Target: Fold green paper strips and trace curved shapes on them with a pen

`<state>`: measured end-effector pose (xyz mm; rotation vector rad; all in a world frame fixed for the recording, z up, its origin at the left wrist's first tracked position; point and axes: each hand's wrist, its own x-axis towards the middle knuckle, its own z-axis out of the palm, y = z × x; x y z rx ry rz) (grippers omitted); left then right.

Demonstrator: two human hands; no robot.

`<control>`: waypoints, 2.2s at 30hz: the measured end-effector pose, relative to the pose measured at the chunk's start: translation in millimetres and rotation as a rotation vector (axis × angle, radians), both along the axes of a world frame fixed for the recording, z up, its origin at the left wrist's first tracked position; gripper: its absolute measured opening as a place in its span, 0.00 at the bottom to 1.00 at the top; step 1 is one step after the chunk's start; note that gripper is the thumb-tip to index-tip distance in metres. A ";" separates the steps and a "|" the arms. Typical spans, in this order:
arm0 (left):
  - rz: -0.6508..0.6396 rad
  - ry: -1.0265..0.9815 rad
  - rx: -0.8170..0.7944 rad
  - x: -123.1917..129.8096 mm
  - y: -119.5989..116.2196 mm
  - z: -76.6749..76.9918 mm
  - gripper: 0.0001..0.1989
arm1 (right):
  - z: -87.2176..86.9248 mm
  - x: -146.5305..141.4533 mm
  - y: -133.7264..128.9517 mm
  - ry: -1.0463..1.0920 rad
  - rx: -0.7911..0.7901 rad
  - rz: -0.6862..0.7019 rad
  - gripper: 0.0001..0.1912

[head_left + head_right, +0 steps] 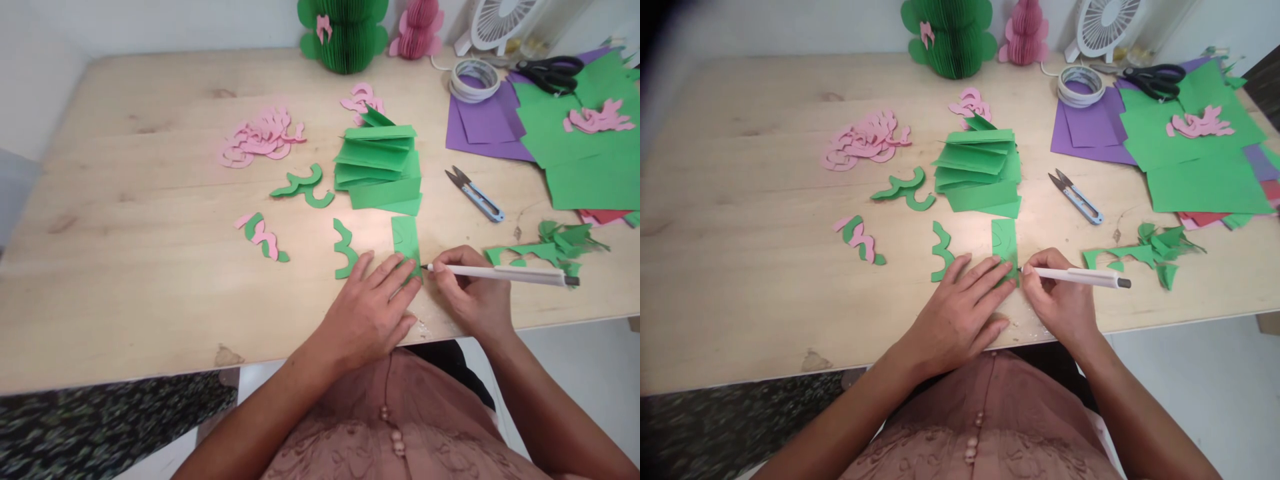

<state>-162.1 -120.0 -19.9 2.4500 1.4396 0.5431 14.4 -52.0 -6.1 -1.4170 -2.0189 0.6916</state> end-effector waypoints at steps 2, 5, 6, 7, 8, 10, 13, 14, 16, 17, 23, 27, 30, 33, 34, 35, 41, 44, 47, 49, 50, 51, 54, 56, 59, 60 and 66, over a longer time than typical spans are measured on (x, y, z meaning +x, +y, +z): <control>0.001 -0.003 -0.002 -0.1 0.1 0.2 0.21 | -0.5 0.4 0.0 0.003 0.004 0.004 0.09; 0.003 -0.006 -0.001 -0.2 0.0 0.1 0.21 | -0.9 0.5 -0.1 0.005 0.001 0.004 0.09; 0.003 -0.005 -0.001 -0.2 0.0 0.0 0.21 | -0.8 0.5 -0.2 0.003 0.000 0.003 0.09; 0.002 -0.005 -0.001 -0.2 0.0 -0.1 0.21 | -0.7 0.3 -0.2 0.000 -0.002 0.002 0.09; 0.001 -0.005 -0.002 -0.3 0.0 -0.3 0.21 | -0.5 0.2 -0.2 -0.003 -0.002 0.000 0.09; -0.001 -0.006 -0.005 -0.3 0.1 -0.4 0.21 | -0.1 -0.1 -0.1 -0.005 0.000 0.002 0.09; -0.001 -0.005 -0.010 -0.4 0.1 -0.2 0.21 | 0.5 -0.2 0.1 -0.004 0.008 0.012 0.09; 0.000 -0.004 -0.012 -0.4 0.1 -0.1 0.21 | 0.6 -0.2 0.1 -0.003 0.012 0.016 0.09; 0.000 -0.004 -0.015 -0.4 0.2 0.1 0.21 | 0.7 0.0 0.2 -0.003 0.015 0.019 0.09; -0.001 -0.005 -0.015 -0.4 0.2 0.2 0.21 | 0.7 0.1 0.1 -0.005 0.013 0.019 0.09; 0.001 -0.011 -0.008 -0.3 0.1 0.5 0.21 | 0.3 0.1 -0.1 -0.008 0.005 0.013 0.09; 0.003 -0.006 -0.003 -0.2 0.0 0.5 0.21 | 1.1 -0.4 -0.2 -0.007 0.010 0.018 0.09; 0.003 -0.002 -0.007 -0.1 0.0 0.3 0.21 | 1.5 -0.8 0.0 0.005 0.013 0.029 0.09; 0.003 -0.001 -0.009 0.1 0.1 0.1 0.21 | 1.2 -0.8 0.2 0.018 0.025 0.045 0.08; 0.002 -0.002 -0.008 0.1 0.1 -0.1 0.21 | 1.0 -0.8 0.2 0.020 0.027 0.048 0.08; 0.002 -0.003 -0.008 0.0 0.1 -0.2 0.21 | 0.9 -0.7 0.2 0.020 0.027 0.050 0.08; -0.004 -0.008 -0.012 -0.4 0.1 -0.4 0.21 | 1.7 -0.3 -0.2 0.001 0.021 0.046 0.08; 0.000 -0.008 -0.013 -0.2 0.0 -0.2 0.21 | 2.0 -0.3 0.0 -0.004 0.029 0.052 0.08; 0.002 -0.011 -0.007 0.1 0.0 -0.2 0.21 | 1.9 -0.3 0.1 0.006 0.042 0.063 0.09; -0.001 -0.013 -0.007 0.1 0.0 -0.3 0.21 | 1.7 -0.1 0.0 0.006 0.052 0.069 0.09; -0.004 -0.013 -0.009 0.0 0.0 -0.3 0.21 | 1.6 0.0 0.0 0.003 0.055 0.071 0.09; -0.004 -0.014 -0.011 0.0 0.0 -0.2 0.21 | 1.5 0.1 -0.1 0.000 0.056 0.073 0.09; -0.001 -0.015 -0.016 0.0 0.0 -0.1 0.21 | 1.2 0.3 0.0 0.001 0.061 0.078 0.08; 0.002 -0.015 -0.014 0.2 0.0 -0.1 0.21 | 1.2 0.2 0.2 0.003 0.068 0.082 0.08; 0.004 -0.015 -0.008 0.5 0.0 0.1 0.21 | 1.7 -0.2 0.3 0.004 0.077 0.086 0.09; 0.005 -0.016 -0.007 0.6 -0.1 0.2 0.21 | 1.9 -0.3 0.3 0.005 0.077 0.087 0.09; 0.002 -0.021 -0.008 0.5 0.1 0.6 0.21 | 2.9 -0.2 -0.1 0.042 0.062 0.050 0.09</control>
